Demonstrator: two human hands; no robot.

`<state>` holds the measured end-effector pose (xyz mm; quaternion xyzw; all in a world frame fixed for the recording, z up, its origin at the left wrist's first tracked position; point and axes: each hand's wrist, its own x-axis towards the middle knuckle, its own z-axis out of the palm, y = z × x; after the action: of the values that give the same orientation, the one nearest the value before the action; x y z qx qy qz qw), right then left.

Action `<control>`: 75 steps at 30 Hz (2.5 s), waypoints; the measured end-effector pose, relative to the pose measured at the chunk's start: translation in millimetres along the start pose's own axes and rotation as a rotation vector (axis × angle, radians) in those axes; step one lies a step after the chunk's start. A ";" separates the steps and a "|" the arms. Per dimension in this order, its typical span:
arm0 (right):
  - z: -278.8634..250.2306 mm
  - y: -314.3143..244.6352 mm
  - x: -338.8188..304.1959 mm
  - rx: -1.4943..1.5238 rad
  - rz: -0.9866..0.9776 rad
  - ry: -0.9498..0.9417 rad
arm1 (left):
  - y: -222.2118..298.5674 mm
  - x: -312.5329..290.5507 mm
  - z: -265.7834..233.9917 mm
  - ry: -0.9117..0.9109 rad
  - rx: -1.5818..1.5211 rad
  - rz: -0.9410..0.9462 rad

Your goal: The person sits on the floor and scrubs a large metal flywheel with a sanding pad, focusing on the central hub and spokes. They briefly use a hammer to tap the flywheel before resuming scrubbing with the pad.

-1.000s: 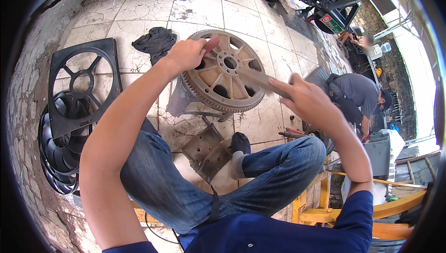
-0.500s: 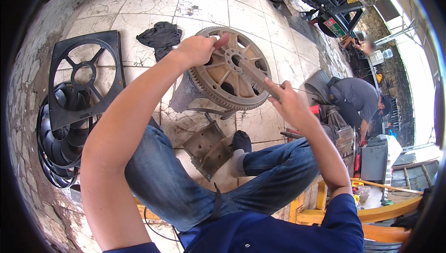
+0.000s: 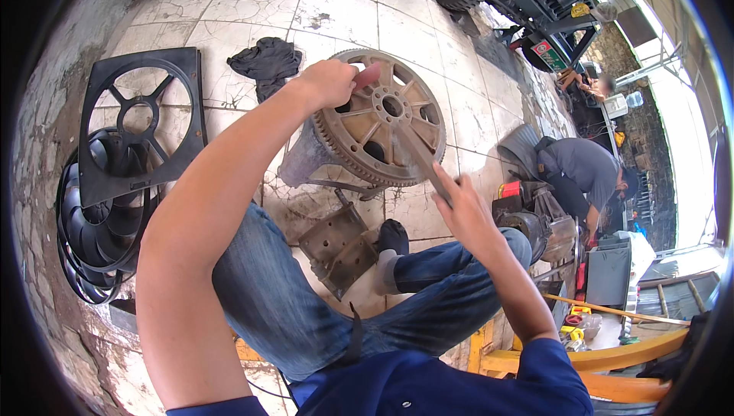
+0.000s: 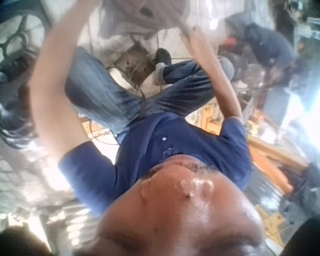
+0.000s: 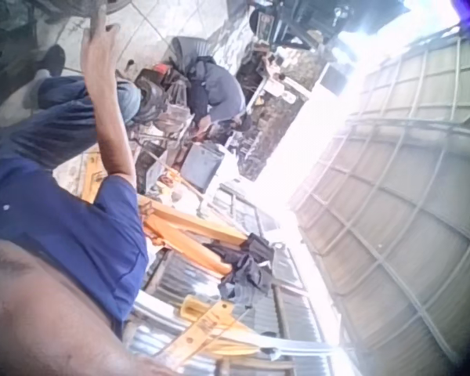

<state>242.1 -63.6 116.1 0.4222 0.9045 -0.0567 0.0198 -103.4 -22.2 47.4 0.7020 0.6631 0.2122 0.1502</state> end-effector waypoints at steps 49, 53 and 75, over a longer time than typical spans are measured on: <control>-81.7 30.1 28.2 -0.448 -0.101 -0.196 | 12.1 1.9 -0.9 -0.051 0.068 -0.057; -75.1 3.5 25.7 -0.123 -0.295 -0.052 | 8.9 -1.4 -6.7 -0.045 0.057 -0.079; -27.9 68.1 14.2 -0.146 -0.036 -0.013 | 9.5 -0.9 1.8 -0.029 0.063 -0.050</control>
<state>285.5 -6.1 136.8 0.4031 0.9135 0.0063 0.0554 -94.2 -23.7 50.5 0.6925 0.6845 0.1775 0.1429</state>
